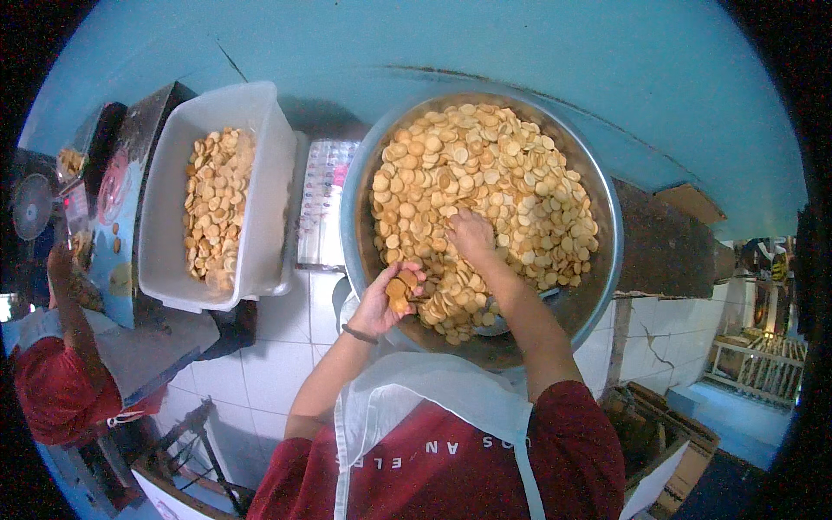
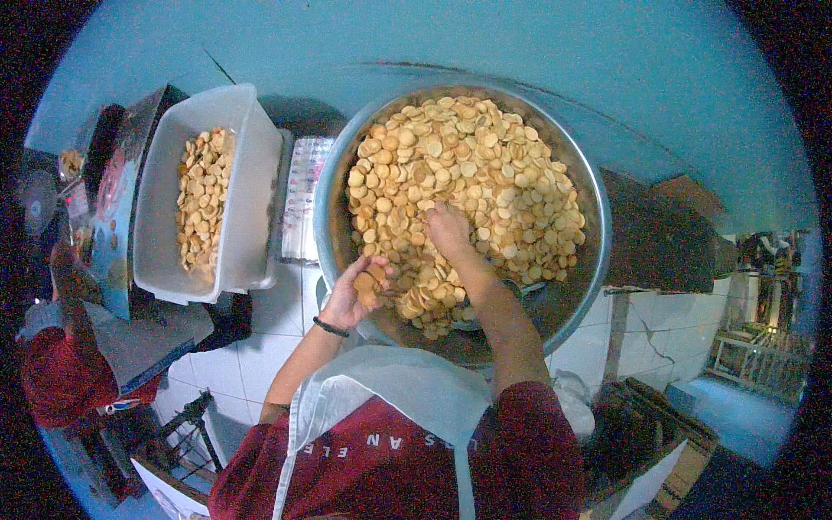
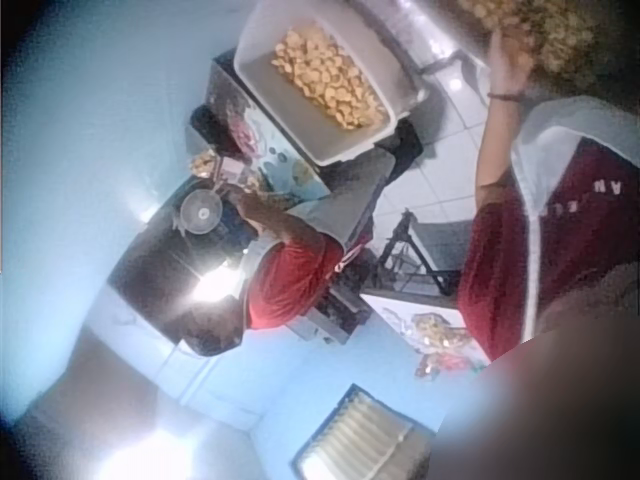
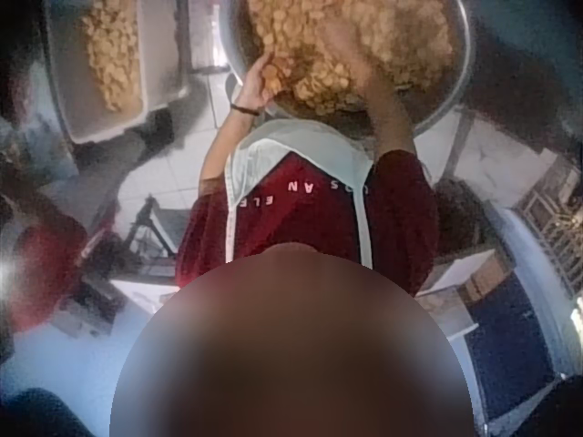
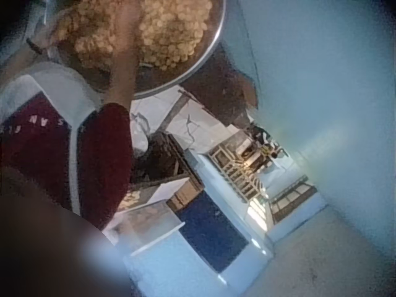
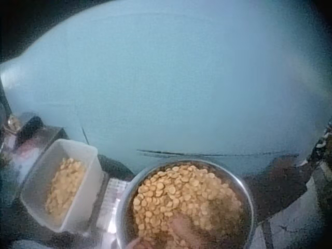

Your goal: The person scoops round snack chips from a large metal bowl into clear plastic bags using a metal scoop. They repeatedly fill bags and place them into a white bin on a digital scale. Another person in the background is also handling bags.

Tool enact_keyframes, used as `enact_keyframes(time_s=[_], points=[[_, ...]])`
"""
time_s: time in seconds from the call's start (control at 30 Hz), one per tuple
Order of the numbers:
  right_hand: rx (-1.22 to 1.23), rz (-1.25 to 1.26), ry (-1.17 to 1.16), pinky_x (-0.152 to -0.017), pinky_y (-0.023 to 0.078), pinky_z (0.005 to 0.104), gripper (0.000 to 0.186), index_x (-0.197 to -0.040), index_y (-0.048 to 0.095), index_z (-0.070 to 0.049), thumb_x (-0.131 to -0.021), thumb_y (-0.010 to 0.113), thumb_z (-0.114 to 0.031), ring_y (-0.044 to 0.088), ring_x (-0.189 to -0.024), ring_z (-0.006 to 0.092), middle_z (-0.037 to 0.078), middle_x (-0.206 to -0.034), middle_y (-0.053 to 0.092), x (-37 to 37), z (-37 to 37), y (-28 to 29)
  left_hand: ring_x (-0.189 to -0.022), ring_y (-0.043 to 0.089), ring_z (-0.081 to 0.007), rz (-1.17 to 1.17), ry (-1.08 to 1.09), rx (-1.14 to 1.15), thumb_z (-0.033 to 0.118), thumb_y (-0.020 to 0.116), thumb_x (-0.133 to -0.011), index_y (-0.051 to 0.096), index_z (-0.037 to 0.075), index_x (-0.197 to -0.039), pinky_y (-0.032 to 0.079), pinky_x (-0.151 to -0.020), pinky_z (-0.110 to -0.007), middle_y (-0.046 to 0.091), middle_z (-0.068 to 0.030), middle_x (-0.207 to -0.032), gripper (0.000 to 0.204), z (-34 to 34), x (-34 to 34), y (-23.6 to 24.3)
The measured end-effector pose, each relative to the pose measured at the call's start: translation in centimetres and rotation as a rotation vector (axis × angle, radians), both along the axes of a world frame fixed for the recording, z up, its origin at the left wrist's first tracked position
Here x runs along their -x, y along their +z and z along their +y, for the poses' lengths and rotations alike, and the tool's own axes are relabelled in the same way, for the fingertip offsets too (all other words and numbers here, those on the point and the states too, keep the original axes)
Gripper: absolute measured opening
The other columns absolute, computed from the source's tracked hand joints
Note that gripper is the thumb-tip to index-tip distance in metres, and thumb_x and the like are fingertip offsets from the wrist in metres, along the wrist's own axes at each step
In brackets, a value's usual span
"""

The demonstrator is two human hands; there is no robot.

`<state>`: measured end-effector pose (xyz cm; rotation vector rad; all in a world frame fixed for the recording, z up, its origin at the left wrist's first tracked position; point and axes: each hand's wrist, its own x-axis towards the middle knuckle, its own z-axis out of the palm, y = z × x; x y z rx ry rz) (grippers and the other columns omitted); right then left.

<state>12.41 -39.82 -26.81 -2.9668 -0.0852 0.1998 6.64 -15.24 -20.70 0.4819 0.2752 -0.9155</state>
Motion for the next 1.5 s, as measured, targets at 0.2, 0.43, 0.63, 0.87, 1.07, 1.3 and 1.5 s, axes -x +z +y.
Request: enact_keyframes(time_s=[0.2,0.43,0.63,0.87,1.07,1.3,1.5], points=[[0.255,-0.116,0.124,-0.076,0.050,0.0412,0.014,-0.089,0.065,-0.008,-0.080,0.059,-0.017,0.061,-0.091,0.0254,0.007,-0.098,0.058,-0.8,1.4,-1.9,-0.088,0.059,-0.0164,0.022,-0.009,0.002,0.040,0.037,-0.101,0.051,0.007,-0.118,0.050,-0.057,-0.026,0.060,-0.0074,-0.108,0.039,0.1,0.0,-0.5],[-0.176,-0.165,-0.023,-0.070,0.051,0.0370,0.010,-0.086,0.063,-0.005,-0.080,0.063,-0.012,0.062,-0.083,0.0248,0.006,-0.089,0.060,-0.5,1.1,3.6,-0.095,0.059,-0.0176,-0.008,0.038,-0.006,0.041,0.036,-0.101,0.051,0.008,-0.120,0.053,-0.065,-0.029,0.059,-0.0065,-0.111,0.041,-0.3,0.1,-0.1],[-1.090,0.209,-0.121,-0.076,0.051,0.0351,0.035,-0.107,0.061,-0.002,-0.081,0.071,-0.023,0.062,-0.085,0.0265,0.013,-0.096,0.063,4.8,0.3,8.8,-0.098,0.058,-0.0173,0.029,0.134,-0.068,0.048,0.037,-0.099,0.052,0.012,-0.120,0.054,-0.065,-0.029,0.059,-0.0054,-0.114,0.044,-1.1,0.2,1.3],[0.103,0.275,-0.140,-0.090,0.047,0.0443,0.047,-0.112,0.057,-0.002,-0.078,0.069,-0.032,0.055,-0.110,0.0359,0.021,-0.114,0.059,13.2,-10.1,3.4,-0.081,0.062,-0.0167,-0.047,0.055,-0.082,0.045,0.042,-0.098,0.056,0.012,-0.112,0.050,-0.049,-0.024,0.062,-0.0060,-0.107,0.039,0.1,0.5,-0.2],[-0.051,0.455,-0.245,-0.091,0.046,0.0466,0.049,-0.112,0.055,-0.001,-0.074,0.064,-0.031,0.056,-0.106,0.0390,0.024,-0.113,0.059,16.8,-13.0,1.1,-0.079,0.061,-0.0151,-0.078,0.107,-0.036,0.045,0.043,-0.098,0.057,0.012,-0.107,0.049,-0.046,-0.023,0.063,-0.0056,-0.105,0.037,-0.1,0.7,-0.1],[-0.459,0.912,-0.295,-0.090,0.046,0.0437,0.056,-0.128,0.050,-0.007,-0.076,0.061,-0.025,0.061,-0.105,0.0341,0.025,-0.113,0.062,17.6,-11.7,6.8,-0.078,0.061,-0.0160,-0.049,0.114,0.051,0.046,0.044,-0.097,0.058,0.012,-0.105,0.048,-0.045,-0.025,0.061,-0.0077,-0.103,0.038,0.4,1.1,0.4],[-0.242,0.281,-0.251,-0.088,0.047,0.0448,0.057,-0.130,0.043,-0.010,-0.078,0.065,-0.021,0.060,-0.107,0.0350,0.022,-0.115,0.060,19.3,-11.8,10.8,-0.076,0.060,-0.0206,-0.032,0.087,0.009,0.046,0.046,-0.096,0.059,0.012,-0.104,0.047,-0.045,-0.024,0.061,-0.0094,-0.101,0.037,0.1,0.9,0.2]])
